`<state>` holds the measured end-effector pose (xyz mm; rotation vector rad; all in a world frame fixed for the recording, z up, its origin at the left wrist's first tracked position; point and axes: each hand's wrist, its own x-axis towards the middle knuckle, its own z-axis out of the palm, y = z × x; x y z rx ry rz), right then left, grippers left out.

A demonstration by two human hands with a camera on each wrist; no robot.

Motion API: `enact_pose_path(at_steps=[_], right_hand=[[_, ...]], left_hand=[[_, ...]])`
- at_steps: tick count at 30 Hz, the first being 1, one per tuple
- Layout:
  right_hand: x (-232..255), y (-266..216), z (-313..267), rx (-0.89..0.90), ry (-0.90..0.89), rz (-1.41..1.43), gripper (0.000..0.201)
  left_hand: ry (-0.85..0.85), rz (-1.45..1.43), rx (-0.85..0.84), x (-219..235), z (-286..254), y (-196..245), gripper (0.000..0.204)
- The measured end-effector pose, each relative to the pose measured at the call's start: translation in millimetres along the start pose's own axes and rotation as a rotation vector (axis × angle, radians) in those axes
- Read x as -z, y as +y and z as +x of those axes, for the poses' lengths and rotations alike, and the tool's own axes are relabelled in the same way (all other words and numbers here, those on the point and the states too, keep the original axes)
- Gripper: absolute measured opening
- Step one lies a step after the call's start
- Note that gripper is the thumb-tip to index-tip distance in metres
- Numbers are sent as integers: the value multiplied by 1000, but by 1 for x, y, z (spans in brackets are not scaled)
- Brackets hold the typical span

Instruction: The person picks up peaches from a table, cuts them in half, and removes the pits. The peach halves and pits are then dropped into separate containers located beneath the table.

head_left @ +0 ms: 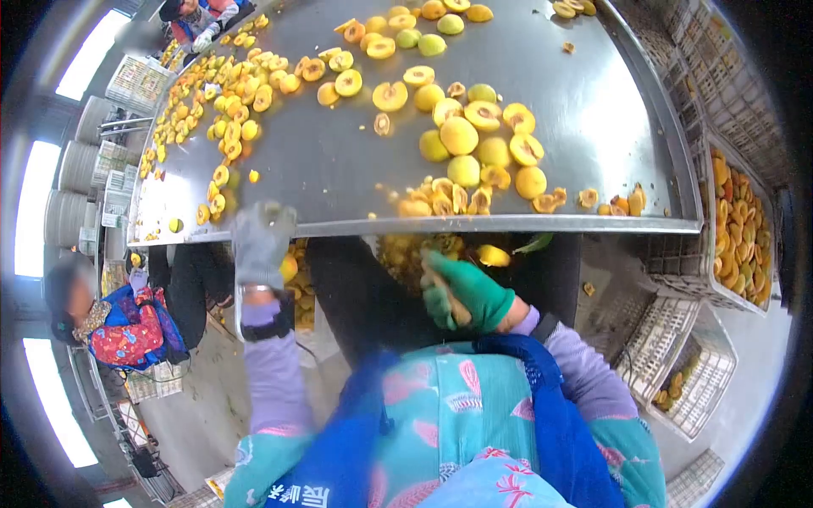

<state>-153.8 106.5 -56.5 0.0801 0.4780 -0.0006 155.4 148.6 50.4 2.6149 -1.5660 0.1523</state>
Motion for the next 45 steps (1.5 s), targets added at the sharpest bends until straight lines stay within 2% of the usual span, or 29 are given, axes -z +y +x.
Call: enact_pose_path(at_steps=[2,3,4,6,8,9,10,11,12,15,17,18,19,20,22,24,26,28,29,32,34,35,36,38,39,40,42,43,45], right_hand=[[-35,0,-22,31,96,-263,38],[-29,2,-7,177,206,-459,45],[-31,-1,-11,192,210,-506,46],[-40,-7,-23,222,220,-587,46],[-45,-11,-33,377,264,-616,43],[-46,-16,-38,483,309,-654,42],[-46,-21,-39,586,345,-688,40],[-33,-28,-32,796,389,-784,38],[-30,-40,-27,871,430,-871,35],[-56,-55,-16,1091,458,-1093,29],[-63,-56,-6,1271,432,-1282,25],[-59,-57,-2,1488,496,-1438,25],[-52,-55,1,1703,564,-1587,25],[-45,-52,2,1915,631,-1730,25],[-44,-50,-11,1603,619,-1619,21],[-43,-52,-17,1599,680,-1791,20],[-46,-52,-13,1537,720,-1825,18],[-41,-50,-4,1583,723,-1976,18],[-37,-49,-1,1732,712,-2035,18],[-26,-43,13,1826,636,-1932,20],[-36,-38,5,1846,579,-1847,22],[-39,-35,3,1854,554,-1800,24],[-35,-34,8,1921,620,-1838,23],[-25,-34,18,2015,706,-1890,21],[-25,-33,18,2044,728,-1900,20],[-25,-29,16,2035,705,-1881,20],[-27,-25,8,1826,610,-1826,20],[-37,-27,-8,1635,540,-1781,21],[-42,-35,-20,1503,428,-1749,21]], left_hand=[[34,-300,-108,9,47,54,31],[35,-290,-101,4,77,86,35],[38,-283,-99,-2,109,116,39],[280,-328,-388,-53,164,154,47],[-152,41,-454,-114,210,167,53],[-171,158,-448,-95,203,176,48],[-261,121,-444,-81,209,173,50],[-338,9,-385,-74,204,164,50],[-405,-97,-314,-69,198,154,50],[-222,-194,-458,-72,174,131,50],[-278,-190,-385,-63,160,146,52],[-303,-192,-357,-59,156,154,53],[-206,-337,-466,-61,149,152,53],[-334,-584,-352,-63,143,149,51],[-601,-1047,-98,-48,117,148,47],[-336,-1008,-453,-65,82,134,37],[-297,-1291,-395,-66,43,140,34],[-483,-1865,128,-49,6,172,37],[-279,-1665,-113,-65,6,169,37],[-355,-1760,67,-68,2,167,38],[-74,-1345,-256,-71,2,165,38],[-29,-1293,-291,-71,1,166,38],[17,-1241,-324,-67,-1,169,39],[-58,-1473,-147,-55,-6,180,38],[-18,-1475,-158,-54,-8,184,38],[21,-1476,-167,-54,-12,186,37],[105,-1415,-212,-54,-18,187,37],[150,-1356,-252,-53,-19,188,37],[215,-1219,-368,-50,-19,189,37]])
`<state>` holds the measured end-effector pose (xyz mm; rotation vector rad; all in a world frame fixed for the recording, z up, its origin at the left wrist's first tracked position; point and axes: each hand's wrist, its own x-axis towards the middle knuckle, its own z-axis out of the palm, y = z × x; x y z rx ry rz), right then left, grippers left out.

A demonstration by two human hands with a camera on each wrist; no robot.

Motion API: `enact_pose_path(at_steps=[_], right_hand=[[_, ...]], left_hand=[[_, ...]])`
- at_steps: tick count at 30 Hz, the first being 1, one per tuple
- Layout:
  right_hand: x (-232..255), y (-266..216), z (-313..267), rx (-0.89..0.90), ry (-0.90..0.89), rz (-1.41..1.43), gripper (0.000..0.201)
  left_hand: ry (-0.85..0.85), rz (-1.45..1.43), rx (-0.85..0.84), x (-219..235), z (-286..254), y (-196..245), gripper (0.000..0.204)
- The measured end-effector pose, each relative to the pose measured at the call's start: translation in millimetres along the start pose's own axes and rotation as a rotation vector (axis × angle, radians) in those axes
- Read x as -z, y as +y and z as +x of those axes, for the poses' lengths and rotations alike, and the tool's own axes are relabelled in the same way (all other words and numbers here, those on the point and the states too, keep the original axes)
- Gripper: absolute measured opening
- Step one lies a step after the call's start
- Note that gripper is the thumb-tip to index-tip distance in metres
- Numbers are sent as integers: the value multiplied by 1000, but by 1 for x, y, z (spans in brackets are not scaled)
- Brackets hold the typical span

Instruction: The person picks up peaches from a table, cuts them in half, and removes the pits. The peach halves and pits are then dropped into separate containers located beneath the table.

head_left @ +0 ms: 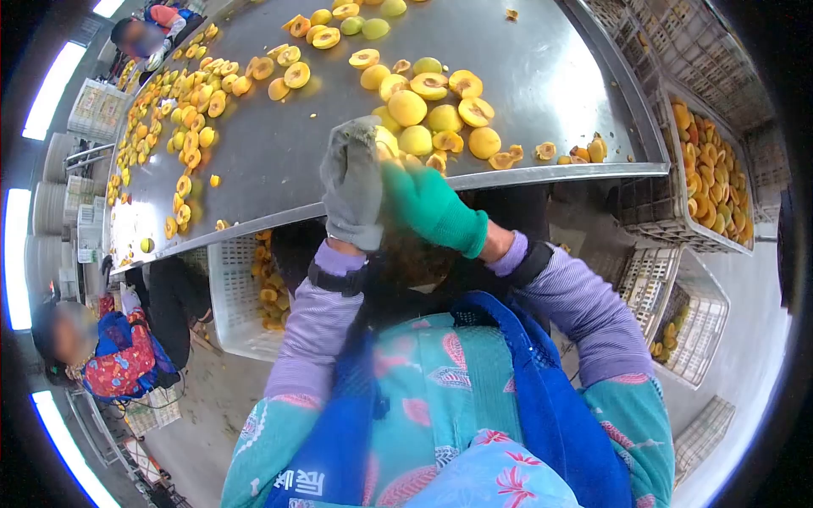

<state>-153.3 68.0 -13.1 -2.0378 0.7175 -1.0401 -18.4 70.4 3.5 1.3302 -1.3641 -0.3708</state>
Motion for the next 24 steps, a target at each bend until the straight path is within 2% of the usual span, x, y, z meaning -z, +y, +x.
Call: enact_pose_path(at_steps=[1,2,3,4,5,7,8,9,11,12,13,14,15,18,20,21,22,23,24], right_hand=[[4,4,4,64,10,-4,21],[7,7,5,128,17,-9,21],[3,7,0,118,51,-64,21],[-10,6,-6,110,87,-115,23],[-21,6,-5,77,166,-46,26],[-38,-3,3,26,332,100,36],[-37,-8,-2,-240,199,408,38],[-38,-10,-2,-284,171,596,41],[-40,-12,-4,-396,144,972,47],[-27,-26,1,-672,60,1242,48],[-19,-34,4,-951,-31,1499,48],[-16,-37,2,-997,-140,1779,49],[-16,-36,3,-970,-131,1749,49],[-26,-36,-1,-949,-117,1637,48],[-25,-38,0,-988,-126,1476,47],[-23,-40,-3,-952,-231,1660,44],[-21,-40,0,-887,-341,1843,41],[-20,-41,4,-812,-457,2025,39],[-21,-42,5,-865,-461,2041,45]], left_hand=[[-35,64,-72,2,2,1,37],[-77,36,-35,4,4,3,37],[-117,8,2,7,6,4,36],[-166,-107,145,12,8,7,35],[-212,-220,288,15,10,9,34],[-130,-277,280,8,9,6,31],[-97,-323,307,4,6,0,31],[-68,-367,338,3,5,-2,30],[-298,-279,463,14,17,-2,28],[-407,-241,517,17,23,-1,27],[-428,-268,479,16,25,-3,26],[-446,-293,437,14,26,-7,25],[-464,-315,391,11,30,-9,24],[-430,-414,439,10,27,-9,18],[-623,-796,525,18,25,-11,23],[-704,-1001,562,22,22,-12,25],[-510,-871,480,22,19,-27,31],[-318,-736,397,22,8,-59,36],[-126,-596,326,23,-9,-92,42]])
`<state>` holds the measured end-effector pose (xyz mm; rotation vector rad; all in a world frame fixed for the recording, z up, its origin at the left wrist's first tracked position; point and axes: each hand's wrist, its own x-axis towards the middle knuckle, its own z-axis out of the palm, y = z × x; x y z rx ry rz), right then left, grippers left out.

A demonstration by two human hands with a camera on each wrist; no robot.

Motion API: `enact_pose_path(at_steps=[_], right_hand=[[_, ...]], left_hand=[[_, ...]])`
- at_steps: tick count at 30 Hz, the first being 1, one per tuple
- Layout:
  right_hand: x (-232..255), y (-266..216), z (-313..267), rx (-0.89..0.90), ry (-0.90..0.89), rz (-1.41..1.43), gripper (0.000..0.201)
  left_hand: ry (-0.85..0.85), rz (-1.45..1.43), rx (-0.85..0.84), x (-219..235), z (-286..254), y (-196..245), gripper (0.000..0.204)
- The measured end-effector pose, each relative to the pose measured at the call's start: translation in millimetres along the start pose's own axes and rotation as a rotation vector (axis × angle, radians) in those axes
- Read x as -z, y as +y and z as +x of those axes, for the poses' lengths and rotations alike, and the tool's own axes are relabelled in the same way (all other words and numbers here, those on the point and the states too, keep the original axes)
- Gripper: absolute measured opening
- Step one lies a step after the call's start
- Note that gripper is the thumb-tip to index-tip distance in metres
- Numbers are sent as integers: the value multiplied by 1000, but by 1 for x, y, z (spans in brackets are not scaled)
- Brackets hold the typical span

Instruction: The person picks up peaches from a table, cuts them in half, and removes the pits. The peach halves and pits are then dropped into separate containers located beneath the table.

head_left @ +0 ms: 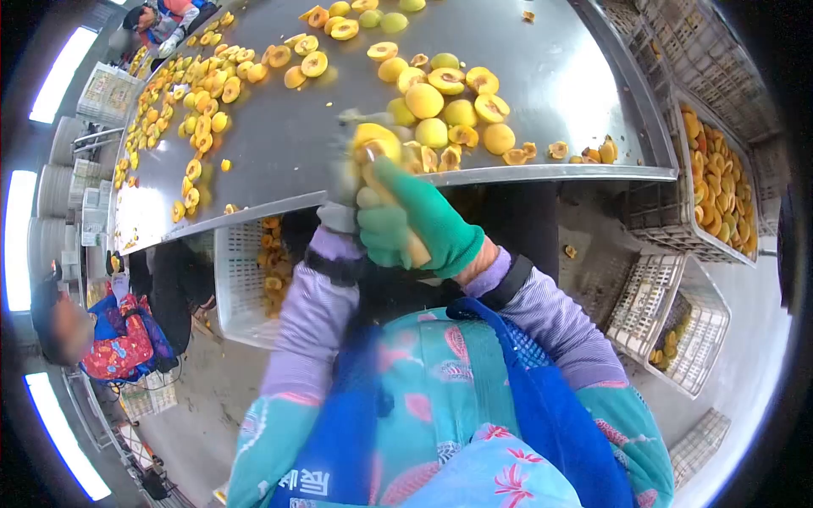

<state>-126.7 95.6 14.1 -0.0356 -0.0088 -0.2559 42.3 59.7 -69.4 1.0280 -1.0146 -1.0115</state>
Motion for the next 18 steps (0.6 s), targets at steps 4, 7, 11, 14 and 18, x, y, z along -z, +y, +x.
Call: enact_pose_path(at_steps=[4,7,11,14,18], right_hand=[[11,11,-14,-94,-20,-71,43],[63,14,-27,-245,388,-87,43],[39,13,-32,-132,452,-260,42],[30,2,-36,2,512,-288,40],[22,-20,-52,247,678,-715,31]], left_hand=[[269,-547,282,44,-57,114,30],[354,1418,405,102,-60,133,24],[-57,1200,-1,-21,11,147,40],[-269,1546,-210,-46,82,63,47],[-444,746,356,-40,102,66,45]])
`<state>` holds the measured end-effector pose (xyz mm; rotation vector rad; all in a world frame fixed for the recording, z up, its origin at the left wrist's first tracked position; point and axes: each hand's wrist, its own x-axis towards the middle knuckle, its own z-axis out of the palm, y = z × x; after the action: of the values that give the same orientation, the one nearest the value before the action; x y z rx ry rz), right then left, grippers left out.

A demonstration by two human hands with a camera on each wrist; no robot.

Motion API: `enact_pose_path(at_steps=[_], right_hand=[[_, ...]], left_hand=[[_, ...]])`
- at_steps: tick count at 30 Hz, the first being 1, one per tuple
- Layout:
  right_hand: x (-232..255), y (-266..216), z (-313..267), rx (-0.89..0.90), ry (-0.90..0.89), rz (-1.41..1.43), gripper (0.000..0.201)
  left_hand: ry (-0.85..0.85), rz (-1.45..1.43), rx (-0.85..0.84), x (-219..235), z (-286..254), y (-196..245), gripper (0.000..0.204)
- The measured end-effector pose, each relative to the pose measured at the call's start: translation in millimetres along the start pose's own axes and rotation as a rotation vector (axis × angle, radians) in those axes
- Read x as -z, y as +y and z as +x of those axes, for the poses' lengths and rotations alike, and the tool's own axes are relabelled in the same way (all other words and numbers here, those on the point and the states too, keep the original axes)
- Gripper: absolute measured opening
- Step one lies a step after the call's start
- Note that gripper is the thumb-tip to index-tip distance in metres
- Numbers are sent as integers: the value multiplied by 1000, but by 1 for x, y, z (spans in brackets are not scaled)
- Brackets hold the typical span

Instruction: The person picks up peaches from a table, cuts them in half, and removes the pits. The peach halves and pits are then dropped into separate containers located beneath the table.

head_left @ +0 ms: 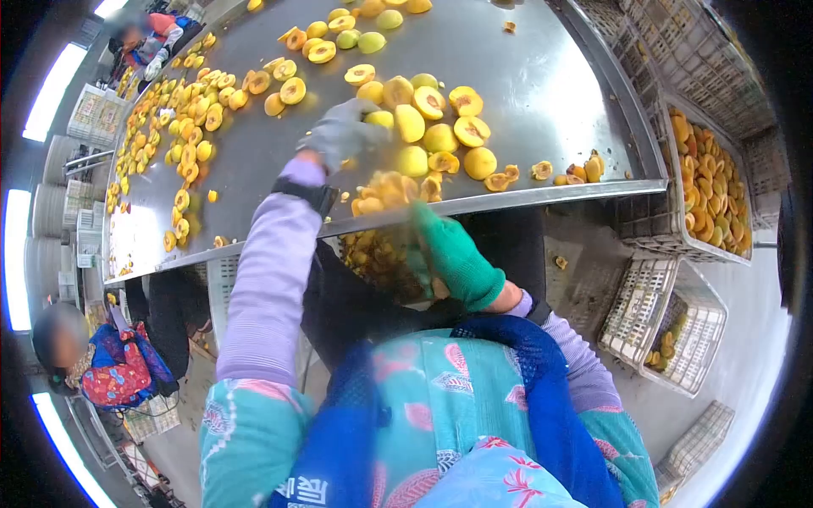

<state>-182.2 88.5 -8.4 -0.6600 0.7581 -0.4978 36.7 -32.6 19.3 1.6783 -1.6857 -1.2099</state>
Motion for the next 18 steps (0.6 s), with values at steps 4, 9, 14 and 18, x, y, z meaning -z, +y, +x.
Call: enact_pose_path(at_steps=[4,9,14,18], right_hand=[[9,5,37,834,174,-939,23],[-5,-2,51,1081,206,-1149,24],[-11,2,47,1269,316,-1232,20],[-23,11,44,1215,307,-1167,24]], left_hand=[[87,-788,-107,-13,-70,7,36],[214,-958,-164,-43,-87,-13,47],[414,-590,-260,-59,-102,21,49],[430,-682,-197,-59,-96,8,47]])
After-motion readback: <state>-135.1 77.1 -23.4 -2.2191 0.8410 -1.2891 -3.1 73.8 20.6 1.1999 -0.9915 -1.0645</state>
